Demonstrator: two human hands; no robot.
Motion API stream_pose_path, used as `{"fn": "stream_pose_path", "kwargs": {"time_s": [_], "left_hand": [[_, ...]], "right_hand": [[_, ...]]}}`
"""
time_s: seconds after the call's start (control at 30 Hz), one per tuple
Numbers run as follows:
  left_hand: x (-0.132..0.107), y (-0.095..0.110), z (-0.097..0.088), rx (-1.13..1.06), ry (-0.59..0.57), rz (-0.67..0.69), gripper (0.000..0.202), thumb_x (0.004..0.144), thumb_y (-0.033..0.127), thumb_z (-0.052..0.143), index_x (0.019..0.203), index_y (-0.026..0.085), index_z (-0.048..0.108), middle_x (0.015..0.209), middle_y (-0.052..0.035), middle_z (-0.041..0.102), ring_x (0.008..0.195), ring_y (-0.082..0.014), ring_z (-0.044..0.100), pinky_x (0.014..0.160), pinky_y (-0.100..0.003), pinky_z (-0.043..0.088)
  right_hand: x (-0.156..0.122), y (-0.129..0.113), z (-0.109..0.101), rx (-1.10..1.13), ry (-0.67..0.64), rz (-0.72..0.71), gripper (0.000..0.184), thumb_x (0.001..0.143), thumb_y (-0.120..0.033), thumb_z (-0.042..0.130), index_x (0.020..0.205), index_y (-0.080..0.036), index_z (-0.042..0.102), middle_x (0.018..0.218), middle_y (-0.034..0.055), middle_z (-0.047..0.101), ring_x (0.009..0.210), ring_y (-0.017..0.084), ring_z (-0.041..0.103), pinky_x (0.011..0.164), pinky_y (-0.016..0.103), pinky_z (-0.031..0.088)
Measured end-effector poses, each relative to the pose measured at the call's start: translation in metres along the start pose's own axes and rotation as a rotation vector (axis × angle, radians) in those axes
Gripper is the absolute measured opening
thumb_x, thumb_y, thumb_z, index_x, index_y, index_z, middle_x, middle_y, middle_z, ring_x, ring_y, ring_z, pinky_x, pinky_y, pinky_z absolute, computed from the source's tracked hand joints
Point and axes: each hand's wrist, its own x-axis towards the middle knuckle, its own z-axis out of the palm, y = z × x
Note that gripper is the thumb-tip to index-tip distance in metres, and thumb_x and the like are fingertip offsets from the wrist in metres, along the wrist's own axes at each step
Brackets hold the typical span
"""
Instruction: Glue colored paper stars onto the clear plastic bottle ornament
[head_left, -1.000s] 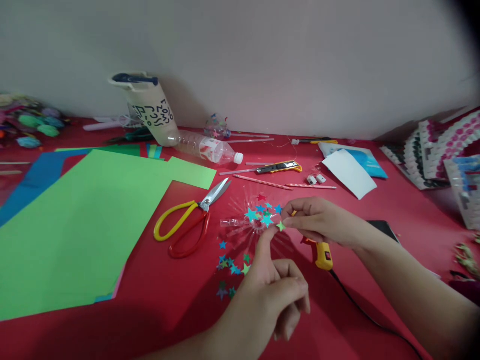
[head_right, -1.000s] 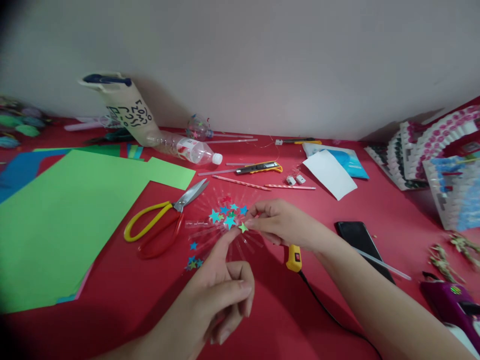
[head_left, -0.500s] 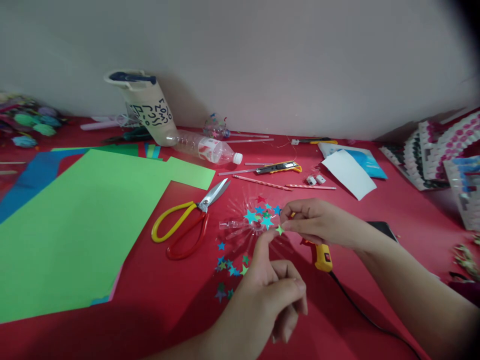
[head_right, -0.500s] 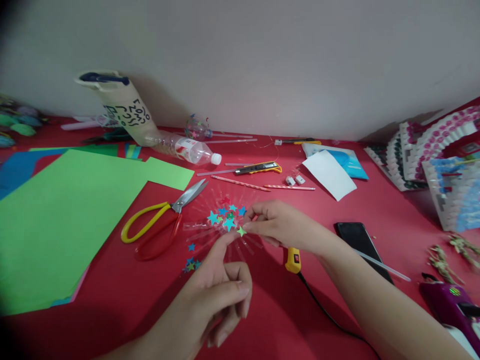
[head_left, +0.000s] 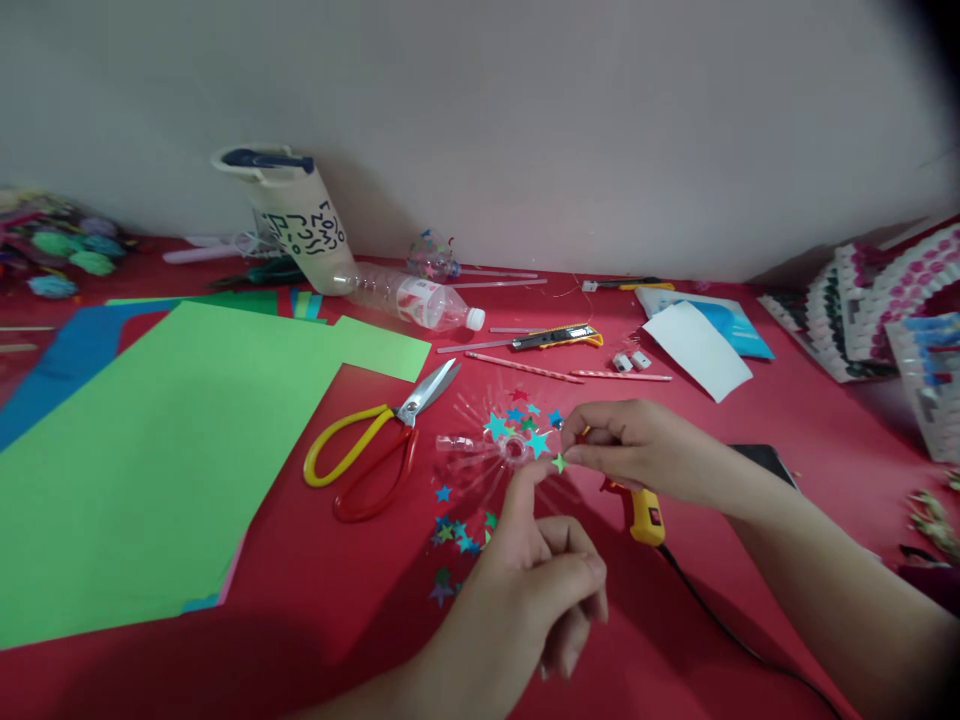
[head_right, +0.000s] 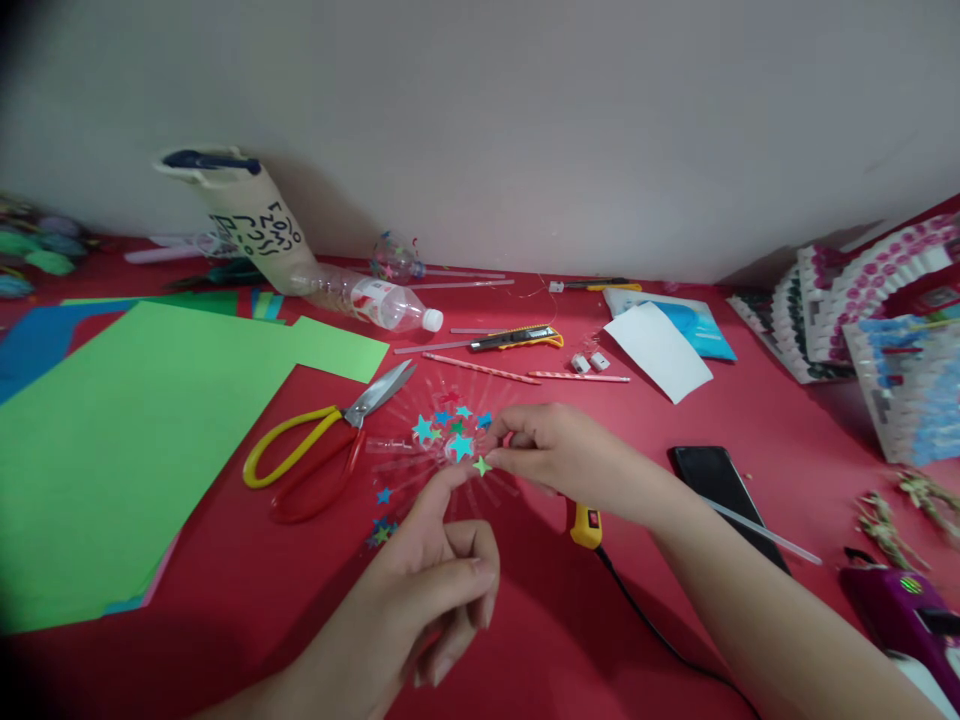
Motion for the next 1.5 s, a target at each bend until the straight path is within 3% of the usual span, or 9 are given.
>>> {"fn": "stream_pose_path", "kwargs": {"time_s": [0.2,0.43,0.97,1.37,1.5], "left_hand": [[-0.001,0.0,-0.002,0.018,0.009,-0.002,0.061,0.08,0.013,0.046,0.133,0.031,0.023,0.064,0.008,0.052,0.035,-0.0027,0.035,0.034,-0.015,0.023],[0.001,0.0,-0.004,0.014,0.035,0.008,0.056,0.081,0.013,0.045,0.132,0.03,0.028,0.063,0.0077,0.051,0.036,-0.0028,0.034,0.034,-0.016,0.02],[0.001,-0.002,-0.003,0.036,0.043,0.033,0.057,0.08,0.013,0.045,0.132,0.029,0.028,0.064,0.0077,0.051,0.036,-0.0031,0.034,0.035,-0.018,0.02],[0.003,0.0,-0.001,0.074,0.057,0.031,0.049,0.082,0.015,0.044,0.127,0.027,0.03,0.063,0.0087,0.05,0.034,-0.0029,0.033,0.034,-0.017,0.019],[0.004,-0.003,-0.001,0.101,0.057,0.03,0.047,0.081,0.015,0.045,0.125,0.026,0.031,0.063,0.009,0.05,0.033,-0.0028,0.033,0.034,-0.018,0.019]], "right_hand": [[-0.003,0.001,-0.001,-0.101,0.025,-0.101,0.013,0.085,-0.03,0.051,0.085,-0.021,0.06,0.067,-0.0023,0.058,0.057,0.01,0.052,0.053,0.02,0.04],[-0.004,0.006,-0.005,-0.191,-0.006,-0.179,0.014,0.085,-0.032,0.051,0.085,-0.021,0.06,0.064,-0.0032,0.056,0.055,0.009,0.049,0.052,0.02,0.037],[-0.011,-0.001,0.001,-0.315,0.069,-0.159,0.01,0.085,-0.026,0.05,0.083,-0.022,0.059,0.06,-0.0044,0.055,0.05,0.009,0.045,0.049,0.02,0.032],[-0.02,0.001,0.014,-0.383,0.186,-0.169,0.018,0.086,-0.029,0.049,0.102,-0.024,0.057,0.06,-0.004,0.054,0.051,0.01,0.044,0.05,0.021,0.03],[-0.021,0.002,0.016,-0.385,0.18,-0.173,0.016,0.086,-0.027,0.049,0.098,-0.024,0.06,0.063,-0.0027,0.056,0.051,0.01,0.044,0.052,0.021,0.031]]}}
